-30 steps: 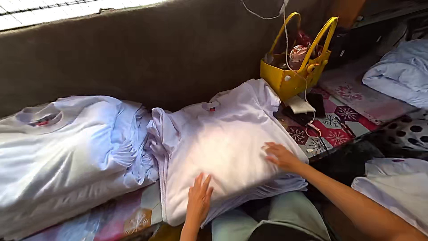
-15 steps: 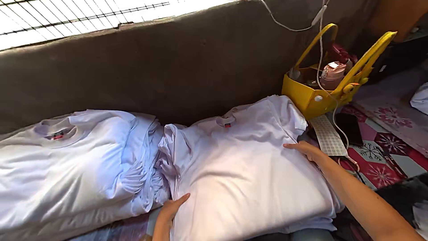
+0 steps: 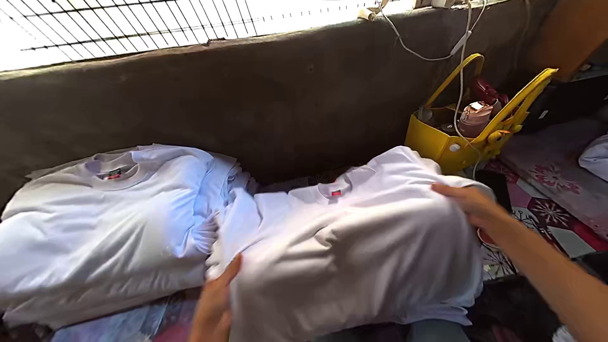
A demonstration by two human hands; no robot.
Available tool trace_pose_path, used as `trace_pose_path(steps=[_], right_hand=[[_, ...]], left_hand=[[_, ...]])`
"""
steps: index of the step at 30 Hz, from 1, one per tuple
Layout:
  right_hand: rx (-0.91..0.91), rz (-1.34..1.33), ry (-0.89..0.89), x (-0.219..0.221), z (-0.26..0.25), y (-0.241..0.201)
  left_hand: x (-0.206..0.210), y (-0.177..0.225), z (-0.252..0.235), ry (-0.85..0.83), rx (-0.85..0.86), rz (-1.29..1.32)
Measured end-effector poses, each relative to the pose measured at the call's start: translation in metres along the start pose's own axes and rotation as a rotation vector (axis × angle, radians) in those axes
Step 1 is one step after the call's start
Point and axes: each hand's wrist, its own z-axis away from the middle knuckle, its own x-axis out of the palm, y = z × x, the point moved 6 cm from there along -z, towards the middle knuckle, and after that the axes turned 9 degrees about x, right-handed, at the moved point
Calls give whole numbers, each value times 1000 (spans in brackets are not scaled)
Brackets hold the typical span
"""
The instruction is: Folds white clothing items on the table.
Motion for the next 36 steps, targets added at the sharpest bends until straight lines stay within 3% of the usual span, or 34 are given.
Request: trace_pose_path(steps=[2,5,10,16,20,22,25,29,32,34,36], right_hand=[[-184,-23,14,-41,59,-37],[-227,-18,91,-75,118,-70],[-176,58,122,-72,86,-107],[-564,-59,150,-84,61,-236],[-570,-115,129,-81,64,-261],[-544,-45,119,-73,68,-239],[-356,26,113,-65,53,-156],[57,207,202,-64,16,32],[164,279,182,-55,8,146],[139,242,158,-54,6,165],[134,202,154,-55,9,161]], left_hand=[[-40,47,32,-72,121,124],[-81,84,46,-164,268,144],[-14,148,-4,-24,154,-50],[31,283,-94,-189,532,-1],[47,316,-98,-269,618,42],[52,293,-74,-221,548,-23],[49,212,-41,-163,317,-185],[4,29,-5,-109,-57,-471],[-27,-88,29,-92,-241,-567],[-36,-116,37,-54,-255,-506],[-37,-114,39,-19,-225,-434]])
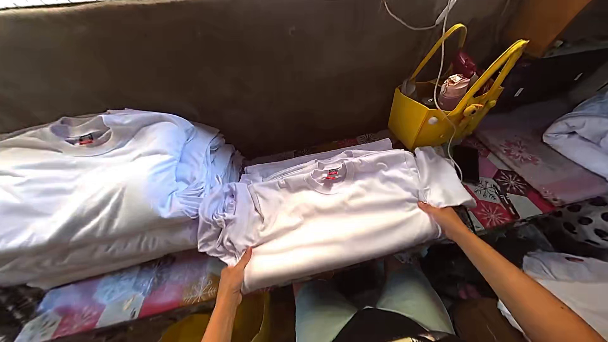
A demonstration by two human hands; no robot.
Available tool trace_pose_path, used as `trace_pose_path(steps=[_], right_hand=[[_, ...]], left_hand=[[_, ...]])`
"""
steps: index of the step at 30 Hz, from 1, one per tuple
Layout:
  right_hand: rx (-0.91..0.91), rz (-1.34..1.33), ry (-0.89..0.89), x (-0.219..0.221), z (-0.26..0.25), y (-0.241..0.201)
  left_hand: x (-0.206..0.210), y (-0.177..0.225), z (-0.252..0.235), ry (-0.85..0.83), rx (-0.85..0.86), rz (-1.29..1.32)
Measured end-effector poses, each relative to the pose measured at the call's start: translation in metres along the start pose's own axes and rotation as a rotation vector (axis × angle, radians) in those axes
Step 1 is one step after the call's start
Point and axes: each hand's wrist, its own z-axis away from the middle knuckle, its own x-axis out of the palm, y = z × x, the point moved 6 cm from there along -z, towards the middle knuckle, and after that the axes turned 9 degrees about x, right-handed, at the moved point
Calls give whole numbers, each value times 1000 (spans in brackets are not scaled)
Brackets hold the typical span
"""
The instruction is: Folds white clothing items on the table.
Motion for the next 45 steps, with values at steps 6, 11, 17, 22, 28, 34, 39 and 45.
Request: trace_pose_path(steps=[6,11,17,22,28,34,39,45], right_hand=[[114,-17,26,-4,7,13],[239,-55,-132,5,3,0],[-135,-111,-49,6,5,-52],[-312,-148,70,11,-17,-31],[-14,-130,-43,8,-17,-5],[34,700,250,-44,51,-6],[-771,778,160,59,98,-39],[-767,748,-237,132,40,-50]], left_hand=[[0,-8,-1,24,16,-31],[11,15,-24,-103,-27,158],[22,79,-38,-170,263,336],[20,49,-48,2,324,190],[21,27,-49,-113,231,-80],[-25,21,25,347,317,-316],[125,68,87,-318,1054,-558],[214,90,-28,-403,950,-929]])
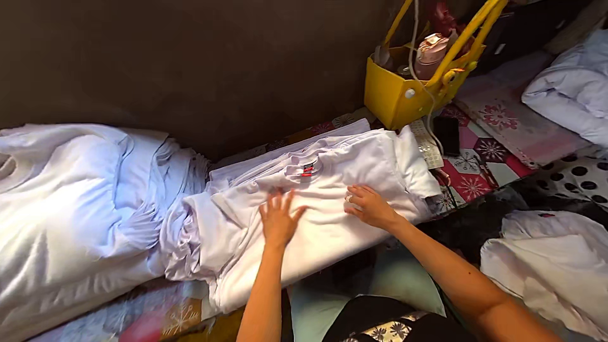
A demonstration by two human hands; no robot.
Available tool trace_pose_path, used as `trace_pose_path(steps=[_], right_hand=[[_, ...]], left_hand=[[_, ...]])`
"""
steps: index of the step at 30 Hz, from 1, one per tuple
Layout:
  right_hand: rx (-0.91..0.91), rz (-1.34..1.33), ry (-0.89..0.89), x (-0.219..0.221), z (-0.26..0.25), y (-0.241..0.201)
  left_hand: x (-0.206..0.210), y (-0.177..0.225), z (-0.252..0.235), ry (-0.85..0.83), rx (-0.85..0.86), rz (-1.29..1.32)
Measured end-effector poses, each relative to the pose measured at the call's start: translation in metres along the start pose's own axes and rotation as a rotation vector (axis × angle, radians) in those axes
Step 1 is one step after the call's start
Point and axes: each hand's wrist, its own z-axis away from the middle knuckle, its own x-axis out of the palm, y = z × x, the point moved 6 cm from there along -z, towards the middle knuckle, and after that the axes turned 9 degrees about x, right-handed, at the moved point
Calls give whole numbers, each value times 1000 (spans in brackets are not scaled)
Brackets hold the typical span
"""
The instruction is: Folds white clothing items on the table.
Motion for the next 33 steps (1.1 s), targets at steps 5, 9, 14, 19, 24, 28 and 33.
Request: trace_pose_path(steps=[5,9,14,19,24,28,33], right_hand=[[499,-60,656,-111,45,87],[1012,-369,280,-110,76,171],[918,-739,467,-97,82,168],[785,-376,609,-140,53,161],[623,-732,270,-134,-57,201],[581,-390,349,-162,-73,184],[482,-171,384,-179,-48,167]], left_hand=[[1,28,10,81,-90,-2],[25,101,47,90,105,14],[33,106,49,155,145,74],[31,104,49,185,159,67],[29,105,49,205,153,71],[29,103,52,237,161,100],[30,104,53,254,180,108]])
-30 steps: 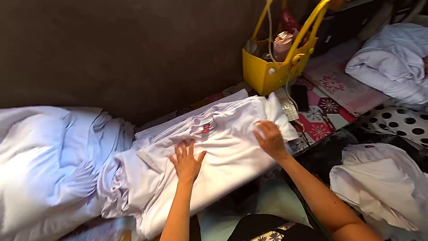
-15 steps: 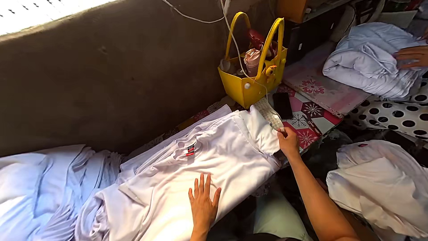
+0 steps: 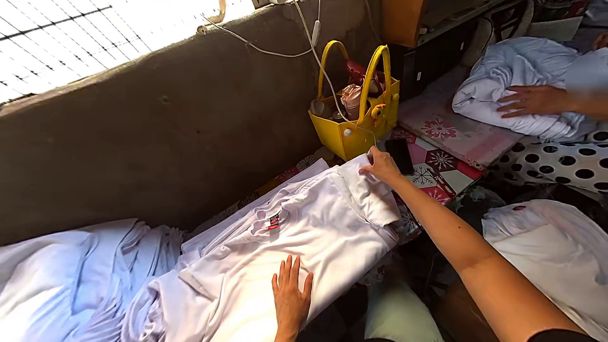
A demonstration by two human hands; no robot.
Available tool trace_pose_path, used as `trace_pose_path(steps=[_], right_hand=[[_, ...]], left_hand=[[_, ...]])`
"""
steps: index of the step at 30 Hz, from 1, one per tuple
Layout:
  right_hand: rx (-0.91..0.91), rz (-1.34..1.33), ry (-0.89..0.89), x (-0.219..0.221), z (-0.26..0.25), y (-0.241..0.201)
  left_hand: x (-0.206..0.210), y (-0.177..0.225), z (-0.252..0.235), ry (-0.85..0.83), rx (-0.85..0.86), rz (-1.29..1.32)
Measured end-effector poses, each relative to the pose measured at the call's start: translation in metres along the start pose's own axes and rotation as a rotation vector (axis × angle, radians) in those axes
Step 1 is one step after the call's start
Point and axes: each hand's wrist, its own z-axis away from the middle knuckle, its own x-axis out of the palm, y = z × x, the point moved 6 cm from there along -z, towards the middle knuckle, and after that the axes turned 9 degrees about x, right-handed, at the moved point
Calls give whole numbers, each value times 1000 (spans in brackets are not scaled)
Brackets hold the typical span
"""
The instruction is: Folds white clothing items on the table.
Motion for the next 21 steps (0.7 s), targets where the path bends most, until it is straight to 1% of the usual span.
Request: trace_pose_path(steps=[2,4,5,6,9,10,13,15,16,17,19,20,21], right_hand=[[-1,101,-116,6,-5,15],[-58,236,-89,-2,-6,14],[-115,240,-51,-7,-7,12],[-167,205,-49,-8,-10,12],[-322,112,-146,10,-20,15],[-328,140,-201,18,-22,16],[-230,296,-370,27,-30,14],[-186,383,-446,16,-36,14],[-213,383,-430,4,-39,11],[-278,331,-386,-11,-40,3],[-434,186,-318,-35,-35,-22],[-494,161,-301,-43,-27,-39],[-540,177,-287,-47,-18,-54]], left_hand=[[1,0,-1,-1,1,3],[0,0,-2,0,-4,1],[0,0,-2,-1,-8,1],[-1,0,-1,0,-8,-3],[-1,-1,-1,-6,-1,-10],[0,-1,-2,-7,-1,-12],[1,2,0,-6,-7,-6],[1,-1,2,-17,-11,-8],[0,-2,0,-48,-17,-9],[-4,0,-8,-104,-22,-1],[-23,16,-53,-241,-6,55],[-36,34,-85,-266,51,59],[-51,58,-121,-246,145,61]])
